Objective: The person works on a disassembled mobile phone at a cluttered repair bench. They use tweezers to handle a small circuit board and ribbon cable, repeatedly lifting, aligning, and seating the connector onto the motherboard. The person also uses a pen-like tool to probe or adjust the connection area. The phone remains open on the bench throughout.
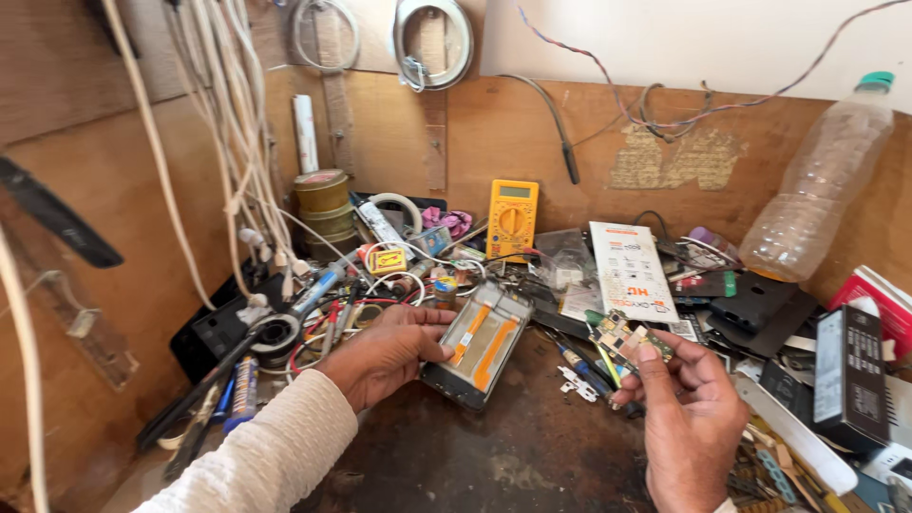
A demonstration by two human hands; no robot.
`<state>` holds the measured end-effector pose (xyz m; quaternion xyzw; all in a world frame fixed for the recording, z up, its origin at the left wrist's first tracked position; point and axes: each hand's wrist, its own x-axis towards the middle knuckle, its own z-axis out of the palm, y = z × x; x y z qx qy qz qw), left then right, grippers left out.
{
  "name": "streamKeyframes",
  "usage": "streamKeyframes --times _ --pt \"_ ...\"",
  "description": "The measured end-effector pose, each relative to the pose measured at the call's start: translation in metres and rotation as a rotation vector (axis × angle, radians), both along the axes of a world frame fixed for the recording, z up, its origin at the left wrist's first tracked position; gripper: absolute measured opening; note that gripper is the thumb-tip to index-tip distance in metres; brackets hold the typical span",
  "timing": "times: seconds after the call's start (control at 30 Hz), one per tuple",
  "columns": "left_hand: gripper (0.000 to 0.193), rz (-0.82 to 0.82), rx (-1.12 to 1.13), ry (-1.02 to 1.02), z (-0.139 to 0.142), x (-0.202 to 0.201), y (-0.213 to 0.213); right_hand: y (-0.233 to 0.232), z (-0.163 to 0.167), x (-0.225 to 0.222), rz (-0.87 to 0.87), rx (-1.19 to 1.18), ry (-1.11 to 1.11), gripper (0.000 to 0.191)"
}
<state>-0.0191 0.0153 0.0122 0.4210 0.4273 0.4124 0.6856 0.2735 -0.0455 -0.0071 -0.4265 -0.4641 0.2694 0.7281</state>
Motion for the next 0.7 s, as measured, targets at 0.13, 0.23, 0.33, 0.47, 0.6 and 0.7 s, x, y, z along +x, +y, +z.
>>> streamKeyframes --times 0.13,0.23,0.33,0.47,0.6,0.7 --pt "0.060 -0.077 -0.014 -0.064 0.003 -0.013 -0.012 -0.001 -0.004 -0.002 0.018 0.007 0.006 0.024" --pt "0.056 -0.086 -0.051 -0.100 0.002 -0.009 -0.016 -0.003 -0.005 0.001 0.009 -0.015 0.010 0.024" --pt "0.051 -0.097 -0.010 -0.234 0.002 -0.010 -0.017 -0.002 -0.006 -0.003 -0.002 -0.024 -0.011 0.025" --pt "0.045 -0.075 -0.037 -0.118 -0.001 -0.009 -0.010 -0.002 -0.005 -0.007 0.000 -0.027 -0.031 0.025" --pt "0.048 -0.101 0.032 0.014 -0.006 -0.005 -0.001 -0.002 -0.003 -0.013 -0.010 -0.053 -0.061 0.025" --pt "0.056 -0.139 0.109 0.059 -0.007 -0.004 0.001 -0.001 -0.004 -0.016 -0.009 -0.063 -0.072 0.024"
